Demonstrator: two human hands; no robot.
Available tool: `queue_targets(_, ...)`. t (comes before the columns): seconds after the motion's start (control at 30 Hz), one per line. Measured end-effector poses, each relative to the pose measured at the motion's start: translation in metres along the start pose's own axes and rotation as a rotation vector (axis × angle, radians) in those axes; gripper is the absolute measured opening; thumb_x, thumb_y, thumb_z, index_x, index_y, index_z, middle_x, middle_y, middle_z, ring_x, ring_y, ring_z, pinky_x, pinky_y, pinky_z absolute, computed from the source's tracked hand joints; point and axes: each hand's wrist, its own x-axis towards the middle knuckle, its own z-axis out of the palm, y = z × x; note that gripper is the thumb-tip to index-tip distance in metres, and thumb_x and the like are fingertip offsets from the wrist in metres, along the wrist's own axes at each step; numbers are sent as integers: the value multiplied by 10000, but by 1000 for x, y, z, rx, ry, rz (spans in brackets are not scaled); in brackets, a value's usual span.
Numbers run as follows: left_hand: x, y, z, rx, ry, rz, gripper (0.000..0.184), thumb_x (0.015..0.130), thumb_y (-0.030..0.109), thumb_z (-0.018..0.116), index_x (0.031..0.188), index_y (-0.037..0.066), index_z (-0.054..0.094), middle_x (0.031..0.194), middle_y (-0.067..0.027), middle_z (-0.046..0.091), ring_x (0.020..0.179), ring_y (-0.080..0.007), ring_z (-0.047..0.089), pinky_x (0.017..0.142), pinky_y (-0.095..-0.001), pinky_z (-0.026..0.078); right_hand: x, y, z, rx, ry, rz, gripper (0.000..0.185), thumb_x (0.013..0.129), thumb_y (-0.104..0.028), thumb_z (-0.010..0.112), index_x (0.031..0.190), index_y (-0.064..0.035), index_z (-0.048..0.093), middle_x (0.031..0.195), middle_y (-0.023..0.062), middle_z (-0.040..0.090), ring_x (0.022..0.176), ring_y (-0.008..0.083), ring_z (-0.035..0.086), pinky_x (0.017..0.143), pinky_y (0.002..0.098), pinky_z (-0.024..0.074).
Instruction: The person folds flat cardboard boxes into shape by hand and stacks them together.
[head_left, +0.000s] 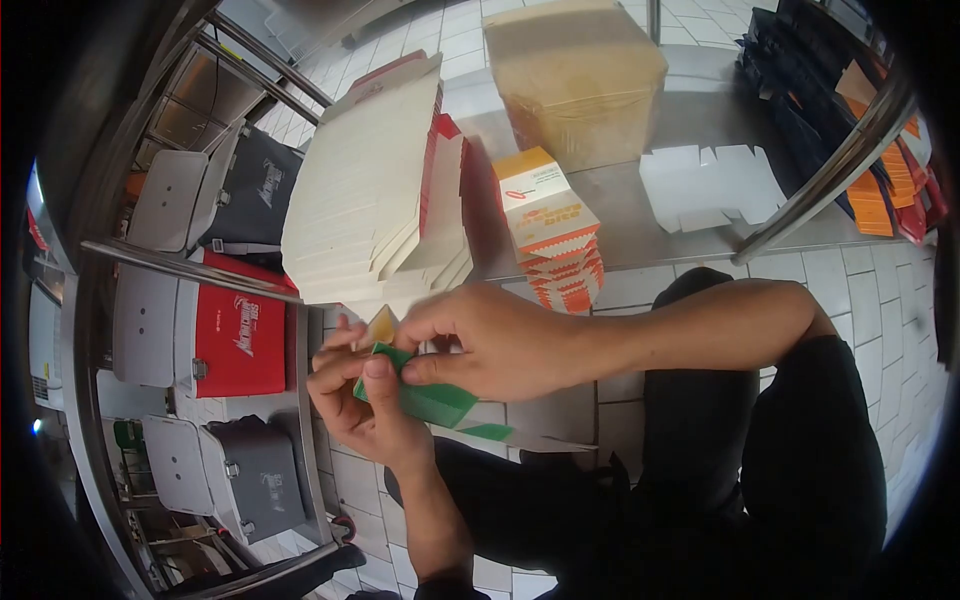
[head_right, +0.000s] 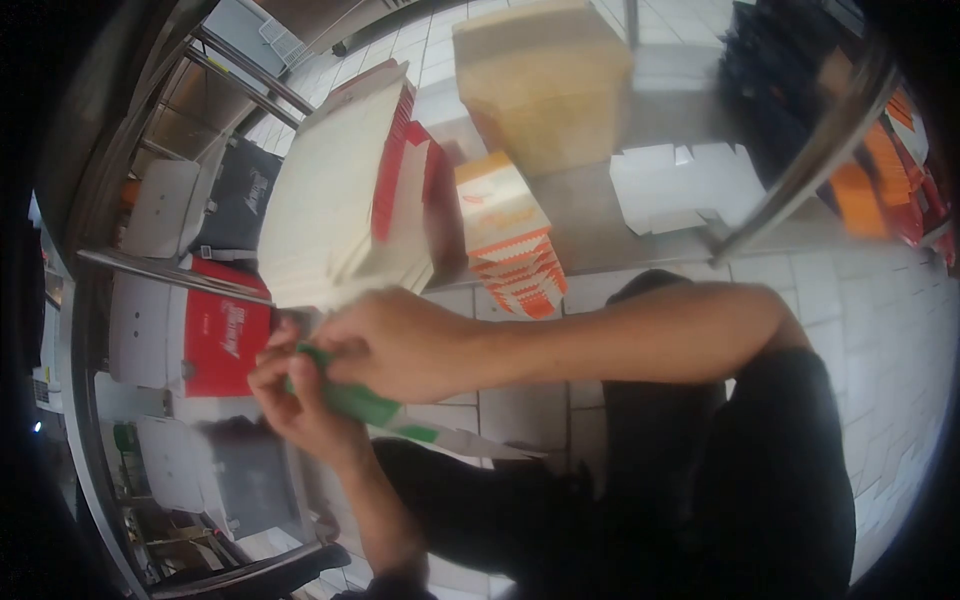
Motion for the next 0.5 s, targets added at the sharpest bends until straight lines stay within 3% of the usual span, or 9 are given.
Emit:
queue_targets(0.03, 2, 2, 3, 103, 98, 33, 173, 916, 181, 567, 892, 27, 493, 913, -104, 537, 1042, -258, 515, 984, -474, 386, 1, 3, 0, -146, 62, -146, 168, 861, -83, 639, 998, 12, 616, 878, 105, 624, 766, 117, 591, 677, 276, 463)
queue_targets(0.1, 2, 11, 3, 218, 202, 70, 200, 925, 204, 548, 854, 24, 495, 910, -105, 538, 1015, -255, 520, 943, -472, 407, 0, 1, -1, -71, 76, -81, 163, 866, -85, 638, 993, 14, 619, 900, 102, 635, 758, 138, 601, 683, 279, 467)
queue_targets(0.17, -3, 21, 5, 397, 316, 417, 220, 943, 219, 512, 882, 7, 511, 1010, -137, 549, 999, -253, 516, 874, -422, 420, 2, -3, -6, 2, 92, -19, 158, 870, -88, 636, 988, 16, 623, 921, 98, 647, 751, 160, 610, 690, 283, 470)
queue_targets(0.23, -14, 27, 7, 27, 41, 608, 276, 948, 242, 499, 795, 14, 530, 922, -151, 582, 923, -244, 548, 771, -404, 445, 6, -5, -16, 371, 93, 99, 161, 913, -88, 587, 1034, 16, 608, 984, 111, 660, 844, 207, 646, 733, 286, 496)
queue_targets(0.27, -23, 39, 14, 19, -97, 504, 369, 961, 294, 472, 721, 24, 545, 779, -152, 606, 735, -223, 571, 626, -343, 443, 9, -2, -17, 372, 81, 95, 161, 913, -88, 587, 1034, 16, 608, 984, 111, 660, 844, 207, 646, 733, 286, 496)
queue_targets(0.3, -26, 42, 15, -13, -306, 400, 354, 924, 300, 558, 672, 52, 565, 702, -64, 611, 572, -188, 559, 560, -329, 483, 14, 0, -17, 618, 148, 9, 184, 939, -111, 551, 1067, 16, 587, 1017, 121, 655, 897, 223, 651, 763, 294, 513)
queue_targets(0.33, -23, 42, 28, -105, -341, 282, 337, 901, 315, 595, 713, 36, 613, 660, -66, 606, 569, -184, 570, 545, -318, 481, 18, 1, -16, 864, 210, -76, 207, 965, -134, 515, 1099, 16, 566, 1051, 130, 649, 950, 239, 656, 792, 302, 530)
queue_targets(0.4, -28, 29, 18, -82, -315, -68, 357, 887, 361, 615, 895, 5, 612, 809, -105, 631, 658, -200, 596, 586, -329, 498, 21, -7, -20, 1019, 219, -69, 238, 978, -164, 489, 1119, 19, 545, 1077, 152, 640, 973, 248, 654, 809, 308, 538)
queue_targets(0.5, -10, 11, 18, -588, 75, -302, 683, 882, 508, 568, 1309, 12, 376, 1260, -159, 486, 1020, -215, 557, 726, -384, 528, 17, -10, -27, 1093, 210, -45, 284, 992, -212, 459, 1132, 26, 526, 1110, 184, 624, 993, 261, 653, 829, 318, 548)
